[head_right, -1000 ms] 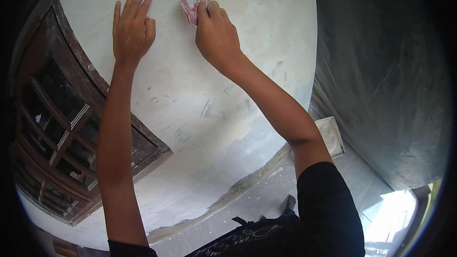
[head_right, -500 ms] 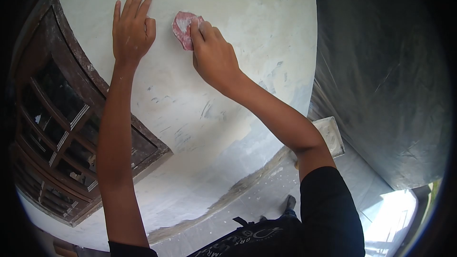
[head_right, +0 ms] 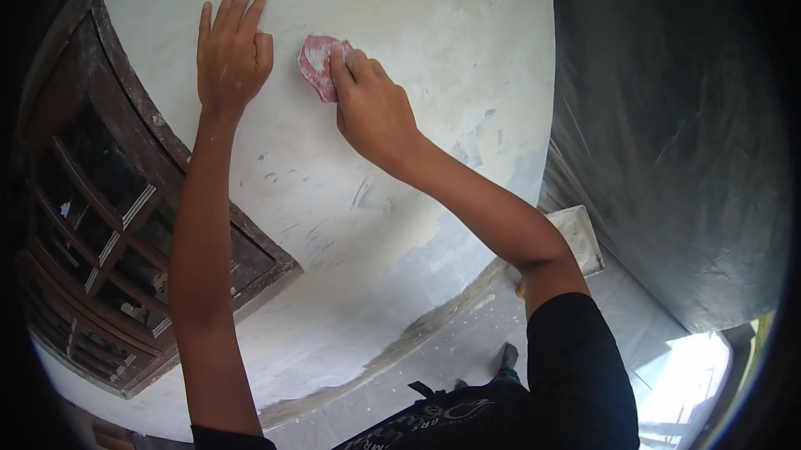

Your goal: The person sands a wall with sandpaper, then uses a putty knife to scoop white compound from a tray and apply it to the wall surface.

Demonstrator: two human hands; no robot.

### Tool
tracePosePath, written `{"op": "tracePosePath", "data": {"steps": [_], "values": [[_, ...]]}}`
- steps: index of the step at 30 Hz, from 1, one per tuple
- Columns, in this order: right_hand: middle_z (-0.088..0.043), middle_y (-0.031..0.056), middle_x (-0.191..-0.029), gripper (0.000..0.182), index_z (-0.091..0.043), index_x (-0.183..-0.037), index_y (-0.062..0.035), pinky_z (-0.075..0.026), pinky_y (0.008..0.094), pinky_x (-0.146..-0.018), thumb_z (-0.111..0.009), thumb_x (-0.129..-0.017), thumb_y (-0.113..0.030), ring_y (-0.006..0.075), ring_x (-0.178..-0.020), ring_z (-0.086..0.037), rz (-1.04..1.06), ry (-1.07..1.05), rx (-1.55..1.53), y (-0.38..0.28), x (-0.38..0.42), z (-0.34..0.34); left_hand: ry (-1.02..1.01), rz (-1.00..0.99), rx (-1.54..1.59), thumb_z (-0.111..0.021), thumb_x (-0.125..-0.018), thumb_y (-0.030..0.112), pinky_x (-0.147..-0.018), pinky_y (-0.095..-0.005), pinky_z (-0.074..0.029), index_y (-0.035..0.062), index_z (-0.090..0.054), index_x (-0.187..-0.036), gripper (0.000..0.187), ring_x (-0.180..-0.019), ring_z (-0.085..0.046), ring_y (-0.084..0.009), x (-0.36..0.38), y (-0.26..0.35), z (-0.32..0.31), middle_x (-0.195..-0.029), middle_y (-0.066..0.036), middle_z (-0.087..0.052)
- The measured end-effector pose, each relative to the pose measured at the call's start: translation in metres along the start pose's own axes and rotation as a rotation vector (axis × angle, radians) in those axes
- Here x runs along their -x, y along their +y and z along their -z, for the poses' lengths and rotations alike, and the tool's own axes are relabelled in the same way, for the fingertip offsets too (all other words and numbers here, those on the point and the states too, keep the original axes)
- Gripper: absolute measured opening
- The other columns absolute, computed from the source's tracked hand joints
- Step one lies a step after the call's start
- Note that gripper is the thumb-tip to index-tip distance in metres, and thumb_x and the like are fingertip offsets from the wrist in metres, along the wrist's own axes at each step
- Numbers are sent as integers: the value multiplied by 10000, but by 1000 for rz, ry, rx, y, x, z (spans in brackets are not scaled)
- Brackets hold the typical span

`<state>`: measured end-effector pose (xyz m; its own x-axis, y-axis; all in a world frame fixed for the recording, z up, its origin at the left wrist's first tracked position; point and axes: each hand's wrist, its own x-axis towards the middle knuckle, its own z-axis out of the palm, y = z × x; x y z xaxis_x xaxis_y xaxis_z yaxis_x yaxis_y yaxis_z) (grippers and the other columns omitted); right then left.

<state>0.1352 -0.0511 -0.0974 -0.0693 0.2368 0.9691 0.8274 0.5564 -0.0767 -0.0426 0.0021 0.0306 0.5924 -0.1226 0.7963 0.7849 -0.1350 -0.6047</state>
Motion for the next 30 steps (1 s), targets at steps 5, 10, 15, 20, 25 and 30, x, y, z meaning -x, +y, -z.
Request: {"op": "tracePosePath", "data": {"steps": [5, 10, 15, 20, 25, 30], "values": [[-564, 173, -1060, 479, -519, -1249, 125, -583, 382, -583, -589, -778, 67, 311, -947, -605, -64, 130, 222, 50, -61, -21, 0, -1, 3, -520, -841, 140, -1185, -494, -293, 62, -673, -1243, 437, -1396, -459, -223, 1, -1, -1, -1423, -95, -576], [-562, 175, -1077, 525, -508, -1290, 121, -592, 385, -604, -605, -778, 59, 307, -964, -601, -20, -131, 101, 14, 24, -30, -2, 0, 0, -515, -840, 139, -1189, -489, -291, 64, -675, -1243, 440, -1397, -460, -226, 1, 0, 0, -1425, -97, -575], [-565, 171, -1084, 535, -513, -1305, 90, -585, 404, -644, -607, -780, 55, 310, -953, -612, -33, -120, -33, 8, 19, -1, -2, 0, -11, -517, -835, 136, -1190, -489, -293, 62, -676, -1240, 442, -1393, -465, -228, 0, 0, -1, -1420, -99, -579], [-579, 179, -1086, 548, -495, -1313, 110, -578, 418, -640, -587, -774, 68, 321, -935, -621, -133, 81, 169, 68, -58, -11, -11, -7, -22, -513, -834, 135, -1192, -488, -291, 61, -676, -1243, 446, -1396, -464, -229, 1, 0, 0, -1422, -100, -578], [-571, 195, -1092, 588, -467, -1334, 139, -589, 417, -664, -589, -763, 68, 320, -959, -613, -93, -43, 173, 54, -1, -35, -54, 18, 9, -486, -857, 94, -1193, -506, -280, 69, -646, -1297, 469, -1427, -430, -226, 1, 1, 1, -1478, -83, -535], [-550, 166, -998, 614, -486, -1369, 43, -536, 430, -696, -607, -769, 84, 340, -896, -600, -121, -176, -107, 16, 50, -10, -63, 25, 9, -487, -855, 92, -1194, -506, -279, 70, -644, -1301, 473, -1427, -429, -225, 1, 2, 2, -1481, -83, -531]]}}
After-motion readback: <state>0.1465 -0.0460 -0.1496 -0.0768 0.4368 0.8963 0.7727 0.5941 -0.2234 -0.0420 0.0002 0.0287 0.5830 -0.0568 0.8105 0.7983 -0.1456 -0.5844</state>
